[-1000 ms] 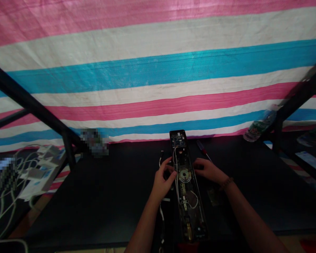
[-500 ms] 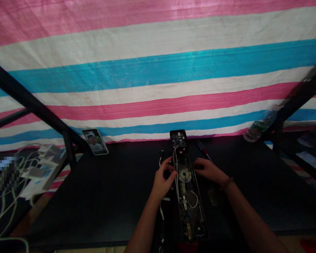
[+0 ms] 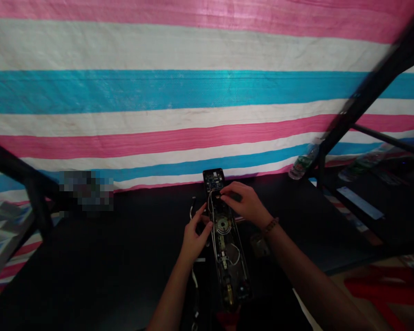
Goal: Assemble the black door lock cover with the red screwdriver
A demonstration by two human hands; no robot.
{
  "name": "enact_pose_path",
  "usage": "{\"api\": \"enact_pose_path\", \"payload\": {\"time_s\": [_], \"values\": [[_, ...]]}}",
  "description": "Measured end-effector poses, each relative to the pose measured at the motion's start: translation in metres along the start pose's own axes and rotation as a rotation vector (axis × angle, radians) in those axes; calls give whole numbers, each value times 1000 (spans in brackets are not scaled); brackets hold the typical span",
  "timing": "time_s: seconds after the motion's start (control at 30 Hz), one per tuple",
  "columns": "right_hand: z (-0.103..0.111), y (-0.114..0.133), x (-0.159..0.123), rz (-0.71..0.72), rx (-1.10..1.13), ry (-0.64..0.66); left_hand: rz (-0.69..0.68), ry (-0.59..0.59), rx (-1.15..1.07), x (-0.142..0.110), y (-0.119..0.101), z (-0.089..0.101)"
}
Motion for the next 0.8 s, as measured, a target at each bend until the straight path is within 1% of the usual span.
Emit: {"api": "enact_pose_path", "payload": {"time_s": [0.07, 0.13, 0.17, 0.23, 0.3, 0.37, 0.53, 0.63, 0.8], "values": [[-21, 11, 5, 6, -152, 102, 9, -13, -8, 0, -1, 0], [-40, 11, 3, -29, -328, 160, 12, -20, -18, 0, -2, 0], [-47, 9, 0, -45, -394, 168, 10, -20, -24, 1, -2, 0], [-56, 5, -5, -71, -445, 144, 3, -13, -39, 1, -2, -1], [-57, 4, -8, -90, -418, 100, 3, -10, -50, 1, -2, -1], [-57, 4, -8, -107, -386, 90, 7, -12, -53, 1, 0, -1], [-62, 5, -5, -180, -445, 184, 3, -23, -38, 1, 2, -1], [-61, 1, -3, -222, -420, 184, 4, -15, -34, 1, 2, -1], [-53, -6, 1, -197, -359, 146, 18, -9, -40, 0, 3, -2]]}}
Point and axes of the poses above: each hand's wrist, its own x-axis towards the middle knuckle, its own z-axis out of the back of the hand, y = z × x, the point moved 5 cm from there along x, towards the middle knuckle, and after that the axes turned 1 degree about -x, right-handed, at the moved point
